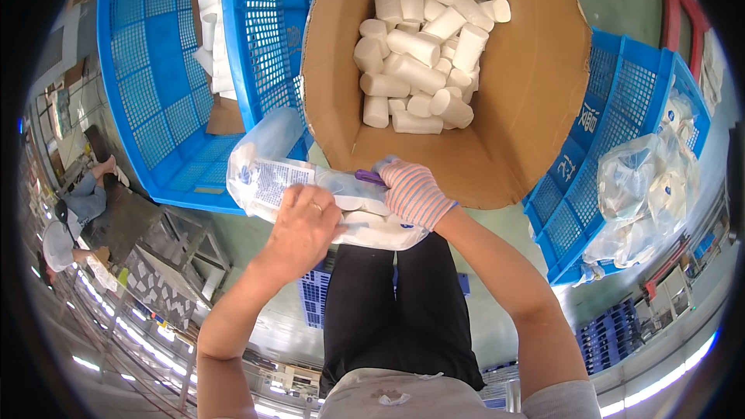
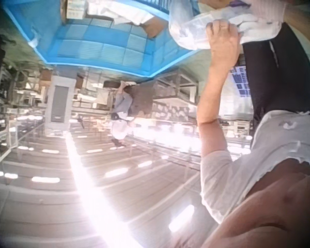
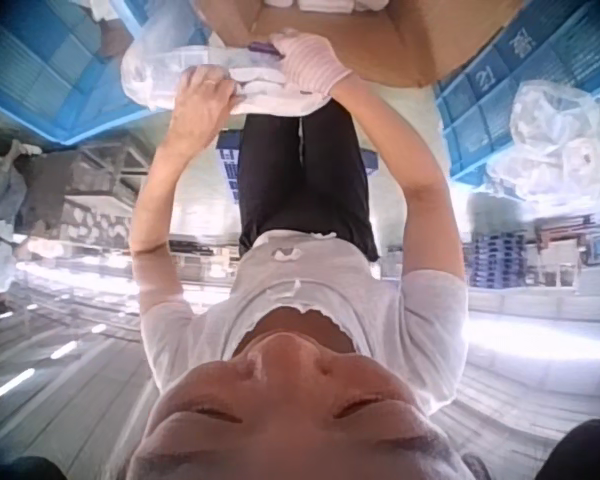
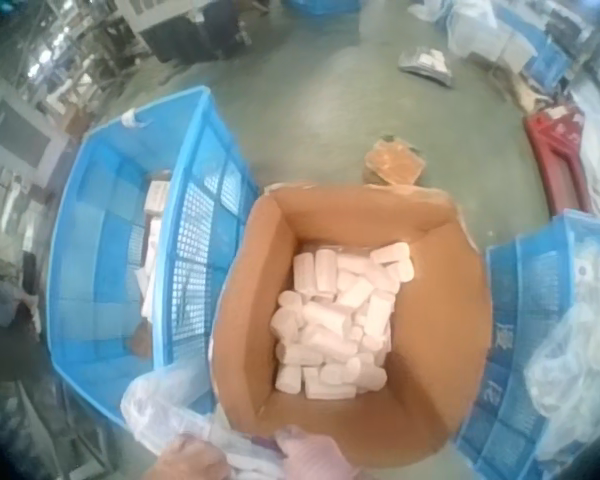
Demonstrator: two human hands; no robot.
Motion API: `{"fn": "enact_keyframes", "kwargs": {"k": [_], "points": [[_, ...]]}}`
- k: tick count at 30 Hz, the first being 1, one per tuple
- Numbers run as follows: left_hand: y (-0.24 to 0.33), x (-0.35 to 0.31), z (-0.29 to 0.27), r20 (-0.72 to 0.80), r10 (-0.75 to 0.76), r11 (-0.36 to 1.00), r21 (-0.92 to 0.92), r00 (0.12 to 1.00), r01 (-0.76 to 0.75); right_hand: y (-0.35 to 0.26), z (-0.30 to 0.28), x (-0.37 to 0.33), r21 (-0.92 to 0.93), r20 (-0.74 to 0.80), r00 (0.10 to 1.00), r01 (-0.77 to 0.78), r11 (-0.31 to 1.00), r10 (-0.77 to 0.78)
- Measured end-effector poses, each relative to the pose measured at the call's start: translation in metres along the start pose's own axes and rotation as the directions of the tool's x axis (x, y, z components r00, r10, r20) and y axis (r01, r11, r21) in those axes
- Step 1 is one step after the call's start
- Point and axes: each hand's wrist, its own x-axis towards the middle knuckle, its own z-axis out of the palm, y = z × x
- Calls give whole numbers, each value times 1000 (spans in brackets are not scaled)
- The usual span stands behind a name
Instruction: The person removes white cylindrical rolls and flat items from a blue plastic crate and places them into a large cardboard box.
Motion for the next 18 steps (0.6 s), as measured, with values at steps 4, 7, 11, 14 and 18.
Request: {"fn": "enact_keyframes", "kwargs": {"k": [4,7,11,14,18], "points": [[11,-16,-9,78,130,991,-46,988,-127,6,-1,-5,33,-120,992,-29,999,33],[29,-26,-19,112,187,981,-71,976,-179,11,-13,-19,-16,-156,985,-72,997,69],[49,-24,-61,140,181,983,-30,973,-179,51,-39,-51,-35,-254,925,-301,953,283],[46,-11,-71,96,175,985,-29,980,-173,70,-62,-77,-29,-263,829,-519,854,494],[36,22,-68,-1,106,965,-242,994,-103,113,-34,-109,739,-127,765,-352,574,632]]}}
